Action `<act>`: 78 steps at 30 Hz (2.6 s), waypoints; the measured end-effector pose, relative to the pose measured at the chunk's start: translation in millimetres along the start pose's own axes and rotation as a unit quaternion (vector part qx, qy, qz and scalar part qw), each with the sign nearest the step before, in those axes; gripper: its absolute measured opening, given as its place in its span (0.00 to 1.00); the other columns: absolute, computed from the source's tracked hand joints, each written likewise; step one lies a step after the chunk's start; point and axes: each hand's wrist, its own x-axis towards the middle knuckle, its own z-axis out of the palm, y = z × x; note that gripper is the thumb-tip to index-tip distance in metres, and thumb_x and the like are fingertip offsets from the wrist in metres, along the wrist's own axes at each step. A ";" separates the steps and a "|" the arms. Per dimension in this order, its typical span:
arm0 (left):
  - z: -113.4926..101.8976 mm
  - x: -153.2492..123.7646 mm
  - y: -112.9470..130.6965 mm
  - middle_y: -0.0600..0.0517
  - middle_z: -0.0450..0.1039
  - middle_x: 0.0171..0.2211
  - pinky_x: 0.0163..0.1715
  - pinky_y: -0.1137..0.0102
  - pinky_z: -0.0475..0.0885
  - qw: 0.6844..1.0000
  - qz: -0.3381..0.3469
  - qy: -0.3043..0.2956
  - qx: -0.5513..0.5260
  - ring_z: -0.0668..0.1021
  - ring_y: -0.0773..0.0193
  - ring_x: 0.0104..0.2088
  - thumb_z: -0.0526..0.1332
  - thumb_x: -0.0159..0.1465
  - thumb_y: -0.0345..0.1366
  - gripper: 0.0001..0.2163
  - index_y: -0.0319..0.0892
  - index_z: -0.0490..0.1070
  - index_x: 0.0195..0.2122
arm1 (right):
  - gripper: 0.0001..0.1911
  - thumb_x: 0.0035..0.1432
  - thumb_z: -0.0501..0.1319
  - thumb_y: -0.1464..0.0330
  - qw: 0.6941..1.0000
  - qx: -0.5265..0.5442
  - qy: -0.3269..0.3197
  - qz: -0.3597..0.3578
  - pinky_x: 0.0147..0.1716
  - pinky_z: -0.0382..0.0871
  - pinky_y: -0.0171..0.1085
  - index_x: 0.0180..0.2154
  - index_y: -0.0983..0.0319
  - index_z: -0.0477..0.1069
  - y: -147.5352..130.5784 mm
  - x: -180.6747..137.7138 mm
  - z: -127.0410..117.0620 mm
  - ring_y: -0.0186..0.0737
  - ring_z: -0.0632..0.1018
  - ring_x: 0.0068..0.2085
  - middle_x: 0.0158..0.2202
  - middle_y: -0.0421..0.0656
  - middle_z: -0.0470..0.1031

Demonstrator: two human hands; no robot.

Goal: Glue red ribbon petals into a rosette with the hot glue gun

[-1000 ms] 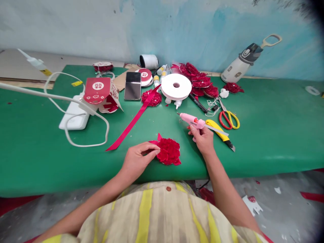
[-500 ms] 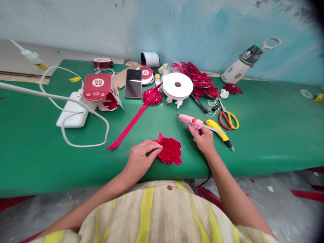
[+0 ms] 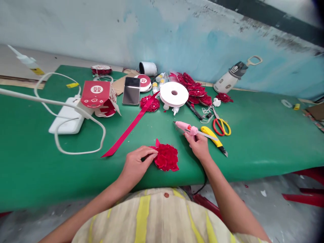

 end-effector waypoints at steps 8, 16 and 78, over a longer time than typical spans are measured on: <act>-0.4 4.7 2.1 0.53 0.80 0.34 0.40 0.71 0.74 1.000 0.001 0.001 -0.012 0.80 0.65 0.35 0.63 0.61 0.31 0.05 0.44 0.79 0.34 | 0.18 0.54 0.62 0.56 1.000 0.003 -0.011 0.009 0.29 0.70 0.38 0.35 0.65 0.77 3.0 -0.4 -2.1 0.42 0.74 0.29 0.23 0.42 0.72; 7.8 2.1 3.7 0.53 0.79 0.33 0.41 0.70 0.74 0.999 0.053 -0.003 -0.009 0.80 0.65 0.36 0.63 0.59 0.26 0.06 0.44 0.78 0.33 | 0.16 0.54 0.63 0.57 1.000 0.008 -0.015 0.016 0.25 0.68 0.36 0.36 0.64 0.77 8.7 -0.8 -3.8 0.38 0.71 0.26 0.23 0.40 0.70; 1.0 -11.3 23.9 0.43 0.70 0.43 0.43 0.57 0.68 0.954 0.134 -0.090 0.253 0.69 0.52 0.43 0.60 0.61 0.32 0.08 0.39 0.74 0.40 | 0.21 0.54 0.64 0.55 0.996 0.053 0.051 0.041 0.23 0.70 0.37 0.39 0.66 0.78 17.4 -17.4 -7.8 0.40 0.75 0.27 0.32 0.47 0.79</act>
